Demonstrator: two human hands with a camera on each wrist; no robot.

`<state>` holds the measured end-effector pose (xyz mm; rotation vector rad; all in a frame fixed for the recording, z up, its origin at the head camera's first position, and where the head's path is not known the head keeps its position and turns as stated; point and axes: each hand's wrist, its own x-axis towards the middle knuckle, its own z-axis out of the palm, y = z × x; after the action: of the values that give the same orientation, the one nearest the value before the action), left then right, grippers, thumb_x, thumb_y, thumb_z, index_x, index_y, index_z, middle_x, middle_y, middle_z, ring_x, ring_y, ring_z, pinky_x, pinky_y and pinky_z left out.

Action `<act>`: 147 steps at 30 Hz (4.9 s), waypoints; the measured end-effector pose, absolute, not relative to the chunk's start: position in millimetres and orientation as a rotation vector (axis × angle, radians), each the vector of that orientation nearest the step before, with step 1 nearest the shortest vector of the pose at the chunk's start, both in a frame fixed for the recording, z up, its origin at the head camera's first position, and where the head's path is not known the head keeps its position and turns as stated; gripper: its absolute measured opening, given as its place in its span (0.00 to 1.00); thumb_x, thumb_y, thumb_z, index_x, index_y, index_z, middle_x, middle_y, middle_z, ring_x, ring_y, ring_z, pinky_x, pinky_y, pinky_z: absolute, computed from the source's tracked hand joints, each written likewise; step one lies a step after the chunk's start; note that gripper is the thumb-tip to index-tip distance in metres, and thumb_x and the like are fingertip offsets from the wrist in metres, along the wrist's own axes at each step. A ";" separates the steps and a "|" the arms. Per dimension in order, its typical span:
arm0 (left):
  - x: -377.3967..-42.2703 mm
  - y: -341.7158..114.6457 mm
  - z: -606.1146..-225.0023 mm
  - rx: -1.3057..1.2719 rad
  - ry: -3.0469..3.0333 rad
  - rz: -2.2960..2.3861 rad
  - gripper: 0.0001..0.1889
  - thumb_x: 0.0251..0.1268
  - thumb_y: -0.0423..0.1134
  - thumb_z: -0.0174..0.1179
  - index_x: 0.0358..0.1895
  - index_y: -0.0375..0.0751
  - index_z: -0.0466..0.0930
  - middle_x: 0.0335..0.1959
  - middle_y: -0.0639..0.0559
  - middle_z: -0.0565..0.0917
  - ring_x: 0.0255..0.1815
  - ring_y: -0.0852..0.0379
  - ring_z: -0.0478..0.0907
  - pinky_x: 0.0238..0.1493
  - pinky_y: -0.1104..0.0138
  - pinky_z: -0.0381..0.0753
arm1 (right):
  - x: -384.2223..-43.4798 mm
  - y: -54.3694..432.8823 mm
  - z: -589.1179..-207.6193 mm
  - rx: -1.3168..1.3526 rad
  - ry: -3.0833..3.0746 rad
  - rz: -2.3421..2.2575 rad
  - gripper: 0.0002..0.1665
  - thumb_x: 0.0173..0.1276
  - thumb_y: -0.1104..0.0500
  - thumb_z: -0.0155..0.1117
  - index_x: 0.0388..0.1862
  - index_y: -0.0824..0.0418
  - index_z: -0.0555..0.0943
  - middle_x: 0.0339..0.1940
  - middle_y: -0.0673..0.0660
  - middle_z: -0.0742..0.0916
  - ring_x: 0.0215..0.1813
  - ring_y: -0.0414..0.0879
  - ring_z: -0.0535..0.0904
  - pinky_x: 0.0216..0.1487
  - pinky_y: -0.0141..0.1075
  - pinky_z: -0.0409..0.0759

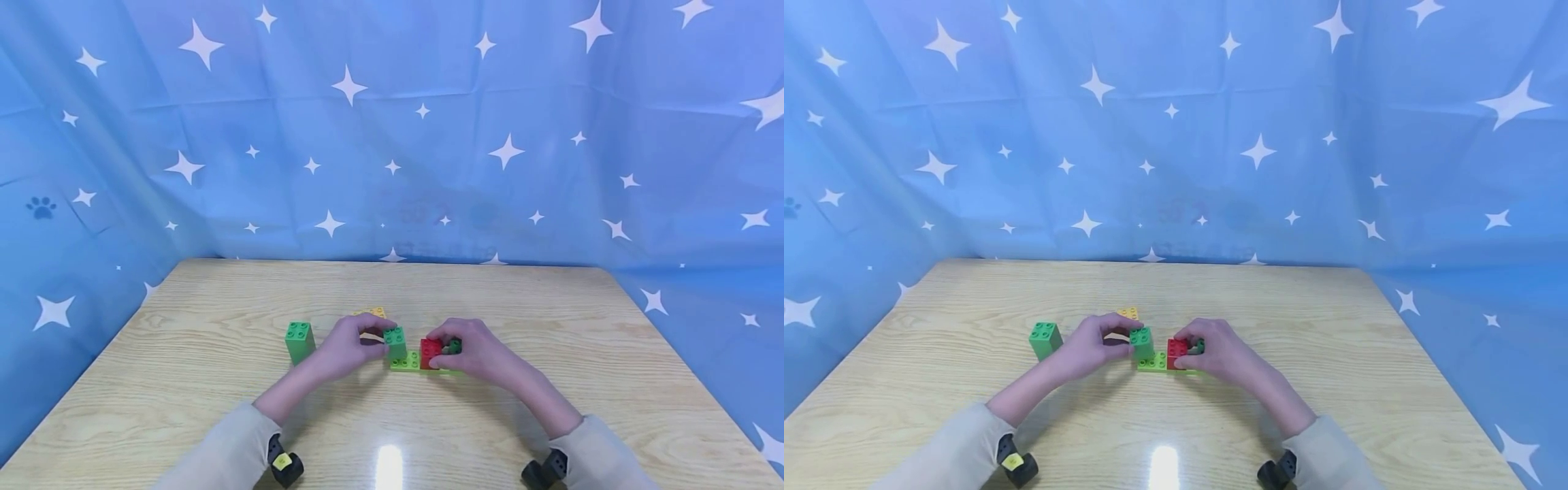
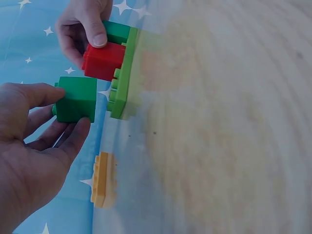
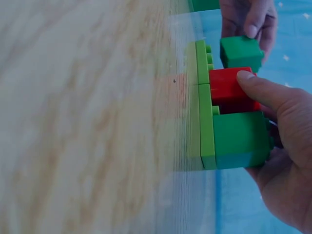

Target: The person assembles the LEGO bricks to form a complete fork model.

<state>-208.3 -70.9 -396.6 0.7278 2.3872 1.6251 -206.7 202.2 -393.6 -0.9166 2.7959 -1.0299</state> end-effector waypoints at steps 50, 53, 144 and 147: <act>-215.1 -56.6 -401.2 0.688 2.414 1.496 0.15 0.60 0.31 0.74 0.51 0.40 0.89 0.42 0.54 0.86 0.43 0.57 0.84 0.42 0.66 0.86 | -209.9 204.3 -389.7 -0.837 2.737 -1.058 0.20 0.59 0.58 0.81 0.50 0.62 0.88 0.37 0.45 0.86 0.39 0.43 0.81 0.40 0.34 0.82; -216.6 -56.2 -394.1 0.689 2.424 1.430 0.14 0.60 0.30 0.74 0.50 0.39 0.89 0.40 0.55 0.86 0.41 0.57 0.83 0.41 0.66 0.86 | -210.1 203.9 -390.0 -0.846 2.731 -1.064 0.20 0.60 0.58 0.81 0.50 0.62 0.88 0.37 0.45 0.86 0.39 0.43 0.81 0.40 0.34 0.82; -224.8 -68.3 -415.3 0.695 2.622 1.304 0.17 0.53 0.25 0.75 0.48 0.31 0.88 0.42 0.47 0.86 0.41 0.55 0.82 0.43 0.67 0.83 | -205.9 214.8 -390.5 -0.713 2.805 -1.139 0.21 0.61 0.59 0.80 0.51 0.59 0.84 0.41 0.48 0.87 0.43 0.44 0.80 0.45 0.41 0.82; -223.2 -65.5 -416.1 0.713 2.608 1.320 0.18 0.52 0.25 0.75 0.49 0.30 0.87 0.43 0.45 0.86 0.42 0.54 0.81 0.44 0.66 0.83 | -206.7 212.8 -390.2 -0.719 2.799 -1.149 0.21 0.61 0.58 0.80 0.51 0.59 0.84 0.41 0.48 0.87 0.43 0.44 0.81 0.45 0.41 0.82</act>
<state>-223.2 -65.5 -416.1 0.7126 2.6080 1.3199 -206.7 212.8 -390.2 -0.7194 2.7988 -1.1491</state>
